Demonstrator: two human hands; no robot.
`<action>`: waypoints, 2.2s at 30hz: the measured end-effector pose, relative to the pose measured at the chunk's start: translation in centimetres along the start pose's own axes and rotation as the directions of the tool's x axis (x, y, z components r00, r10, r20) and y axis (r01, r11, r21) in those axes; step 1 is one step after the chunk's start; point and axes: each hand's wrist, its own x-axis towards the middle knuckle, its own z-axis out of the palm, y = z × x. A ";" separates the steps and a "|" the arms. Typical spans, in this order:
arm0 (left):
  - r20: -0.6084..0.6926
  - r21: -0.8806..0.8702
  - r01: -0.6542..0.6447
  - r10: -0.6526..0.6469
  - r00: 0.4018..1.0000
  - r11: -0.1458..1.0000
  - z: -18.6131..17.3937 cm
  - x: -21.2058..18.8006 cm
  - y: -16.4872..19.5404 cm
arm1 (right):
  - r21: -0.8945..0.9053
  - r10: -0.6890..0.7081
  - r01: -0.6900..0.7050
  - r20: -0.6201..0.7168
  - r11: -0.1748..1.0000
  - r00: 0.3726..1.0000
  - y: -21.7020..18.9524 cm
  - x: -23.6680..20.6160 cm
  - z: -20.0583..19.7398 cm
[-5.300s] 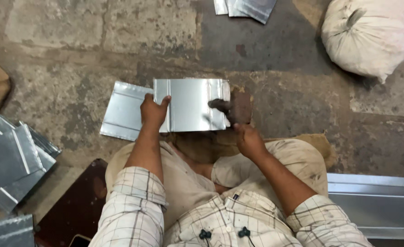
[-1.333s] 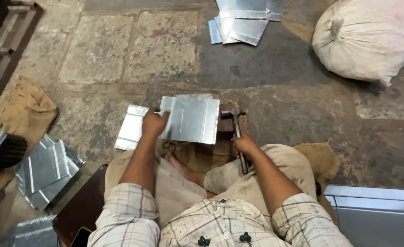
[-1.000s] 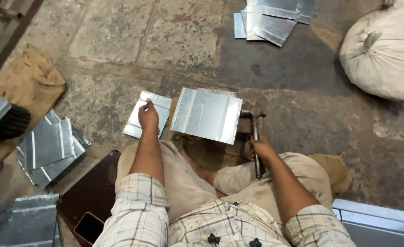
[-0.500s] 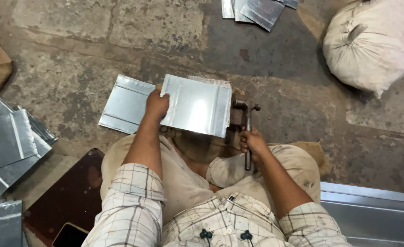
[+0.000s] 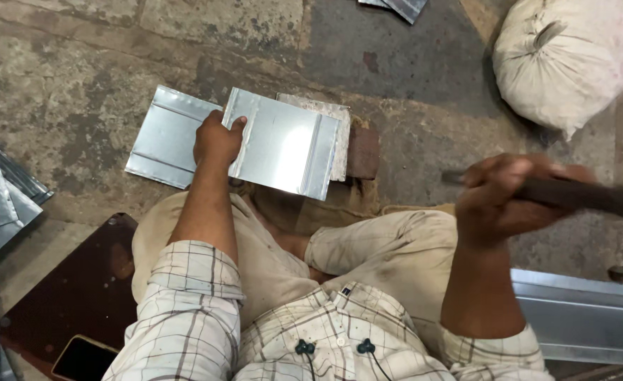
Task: The person hammers metal sheets against a block by hand, bending and flattening the edges.
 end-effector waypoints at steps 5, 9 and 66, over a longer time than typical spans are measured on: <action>-0.031 -0.006 -0.027 0.027 0.999 1.000 0.7 0.7 -0.8 | 0.036 -0.021 0.024 -0.087 0.999 0.996 4.2 -4.1 3.5; -0.044 -0.012 -0.060 0.060 0.997 0.998 0.9 1.0 -1.2 | -0.588 0.463 -0.143 0.440 0.796 0.769 6.9 -10.8 5.7; -0.065 -0.007 -0.089 0.089 0.994 0.996 0.5 1.5 -1.1 | -0.548 0.511 -0.260 0.375 0.795 0.773 3.8 -7.8 5.3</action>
